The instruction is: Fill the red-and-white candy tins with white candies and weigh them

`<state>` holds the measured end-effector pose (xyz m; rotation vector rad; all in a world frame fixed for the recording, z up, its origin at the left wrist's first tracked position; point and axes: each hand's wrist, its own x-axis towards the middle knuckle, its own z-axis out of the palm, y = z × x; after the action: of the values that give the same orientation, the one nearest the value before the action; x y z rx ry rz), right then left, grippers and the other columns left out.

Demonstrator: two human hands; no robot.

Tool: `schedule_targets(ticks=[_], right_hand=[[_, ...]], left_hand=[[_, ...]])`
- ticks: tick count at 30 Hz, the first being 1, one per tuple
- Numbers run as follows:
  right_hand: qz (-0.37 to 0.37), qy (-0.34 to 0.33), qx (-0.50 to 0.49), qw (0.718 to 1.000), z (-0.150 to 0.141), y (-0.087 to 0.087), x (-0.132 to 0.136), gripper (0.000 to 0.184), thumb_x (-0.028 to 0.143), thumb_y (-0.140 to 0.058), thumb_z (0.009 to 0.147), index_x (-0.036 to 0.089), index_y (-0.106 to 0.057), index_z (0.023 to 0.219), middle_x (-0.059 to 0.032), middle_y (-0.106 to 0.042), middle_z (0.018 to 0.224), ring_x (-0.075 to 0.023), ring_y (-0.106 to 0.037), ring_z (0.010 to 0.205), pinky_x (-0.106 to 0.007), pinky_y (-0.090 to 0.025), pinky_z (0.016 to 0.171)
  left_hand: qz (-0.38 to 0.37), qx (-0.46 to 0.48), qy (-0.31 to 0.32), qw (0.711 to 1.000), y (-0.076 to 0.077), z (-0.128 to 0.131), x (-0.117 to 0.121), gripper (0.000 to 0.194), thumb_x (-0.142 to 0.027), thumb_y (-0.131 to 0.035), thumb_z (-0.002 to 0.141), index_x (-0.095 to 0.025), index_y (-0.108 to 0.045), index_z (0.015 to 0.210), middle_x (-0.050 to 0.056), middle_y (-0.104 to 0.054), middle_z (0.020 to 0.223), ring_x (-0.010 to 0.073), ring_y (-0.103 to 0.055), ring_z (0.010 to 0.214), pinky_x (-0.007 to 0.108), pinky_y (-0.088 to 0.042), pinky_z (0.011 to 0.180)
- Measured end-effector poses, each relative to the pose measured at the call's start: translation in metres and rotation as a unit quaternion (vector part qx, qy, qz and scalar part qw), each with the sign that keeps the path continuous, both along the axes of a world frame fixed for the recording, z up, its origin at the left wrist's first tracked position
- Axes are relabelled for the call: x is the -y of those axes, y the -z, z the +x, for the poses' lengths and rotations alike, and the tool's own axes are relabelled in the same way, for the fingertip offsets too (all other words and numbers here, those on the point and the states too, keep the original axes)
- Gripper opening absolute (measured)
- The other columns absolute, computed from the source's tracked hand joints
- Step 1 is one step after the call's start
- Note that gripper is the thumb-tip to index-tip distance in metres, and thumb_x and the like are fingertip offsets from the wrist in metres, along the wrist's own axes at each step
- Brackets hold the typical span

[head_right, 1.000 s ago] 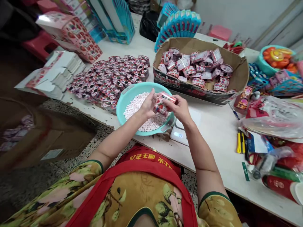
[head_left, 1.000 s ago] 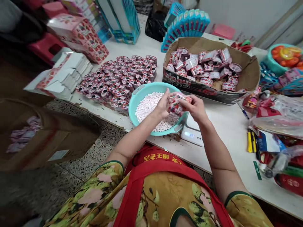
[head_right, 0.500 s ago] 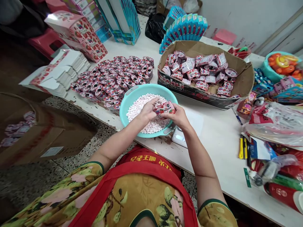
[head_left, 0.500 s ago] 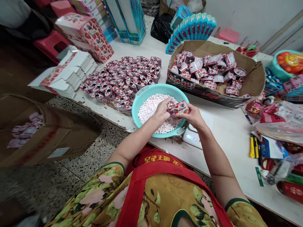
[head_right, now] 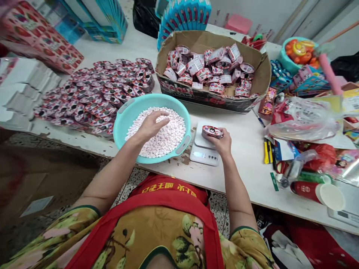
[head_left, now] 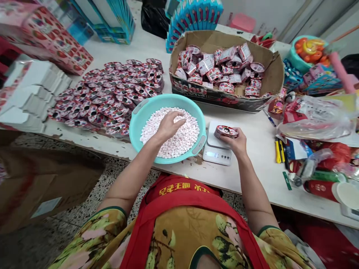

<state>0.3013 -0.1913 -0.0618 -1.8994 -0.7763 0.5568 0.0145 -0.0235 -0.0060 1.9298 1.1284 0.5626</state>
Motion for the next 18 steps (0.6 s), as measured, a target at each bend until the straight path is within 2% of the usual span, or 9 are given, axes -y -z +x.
schedule_targets(ticks=[3,6,9,11,13,15,18], right_hand=[[-0.036,0.02,0.046,0.998,0.006,0.014,0.004,0.065,0.051,-0.094,0.045,0.021,-0.07,0.098,-0.0051,-0.065,0.104,-0.0237,-0.061,0.096,-0.042,-0.052,0.095],[-0.023,-0.003,0.07,0.997,0.008,0.015,0.009,0.068,0.051,-0.093,0.048,0.023,-0.07,0.105,-0.0069,-0.065,0.11,-0.0278,-0.058,0.109,-0.046,-0.049,0.102],[0.026,0.003,0.054,0.998,0.015,0.012,0.021,0.059,0.058,-0.085,0.064,0.024,-0.068,0.111,-0.0069,-0.069,0.116,-0.0262,-0.058,0.114,-0.044,-0.048,0.101],[0.072,0.059,0.021,0.995,0.022,0.011,0.034,0.051,0.063,-0.074,0.077,0.023,-0.067,0.108,-0.0066,-0.071,0.112,-0.0225,-0.061,0.107,-0.04,-0.05,0.095],[0.105,0.13,-0.002,0.986,0.029,0.013,0.049,0.049,0.066,-0.067,0.081,0.021,-0.065,0.102,-0.006,-0.072,0.106,-0.0196,-0.064,0.098,-0.037,-0.051,0.09],[0.112,0.185,-0.01,0.976,0.034,0.015,0.064,0.049,0.066,-0.069,0.08,0.02,-0.064,0.098,-0.0049,-0.072,0.101,-0.0179,-0.064,0.092,-0.035,-0.052,0.087],[0.113,0.226,-0.025,0.967,0.034,0.02,0.086,0.049,0.061,-0.076,0.074,0.019,-0.066,0.097,-0.0028,-0.07,0.093,-0.0156,-0.062,0.083,-0.032,-0.051,0.079]], left_hand=[[-0.02,0.019,0.022,0.999,0.004,0.003,0.0,0.036,-0.045,-0.063,0.091,-0.022,-0.072,0.117,0.009,-0.07,0.133,0.0285,-0.062,0.127,0.047,-0.045,0.115],[-0.027,0.04,0.028,0.998,0.004,0.003,-0.001,0.038,-0.047,-0.065,0.089,-0.021,-0.074,0.115,0.01,-0.073,0.128,0.0283,-0.064,0.122,0.047,-0.049,0.11],[-0.027,0.049,0.025,0.998,0.002,0.0,-0.003,0.036,-0.045,-0.067,0.087,-0.02,-0.074,0.112,0.01,-0.075,0.121,0.0266,-0.066,0.114,0.044,-0.051,0.106],[-0.031,0.052,0.025,0.998,0.0,-0.003,-0.003,0.035,-0.044,-0.066,0.087,-0.019,-0.074,0.11,0.009,-0.076,0.116,0.0247,-0.067,0.108,0.042,-0.053,0.103],[-0.033,0.051,0.027,0.998,-0.002,-0.004,-0.003,0.034,-0.045,-0.066,0.087,-0.019,-0.074,0.109,0.009,-0.076,0.113,0.0235,-0.067,0.104,0.041,-0.053,0.1],[-0.036,0.047,0.027,0.998,-0.004,-0.005,-0.001,0.035,-0.045,-0.066,0.088,-0.019,-0.074,0.109,0.009,-0.076,0.111,0.0229,-0.067,0.102,0.04,-0.054,0.098],[-0.044,0.042,0.033,0.998,-0.005,-0.004,0.001,0.037,-0.045,-0.066,0.087,-0.017,-0.074,0.11,0.01,-0.075,0.108,0.0224,-0.067,0.098,0.039,-0.054,0.095]])
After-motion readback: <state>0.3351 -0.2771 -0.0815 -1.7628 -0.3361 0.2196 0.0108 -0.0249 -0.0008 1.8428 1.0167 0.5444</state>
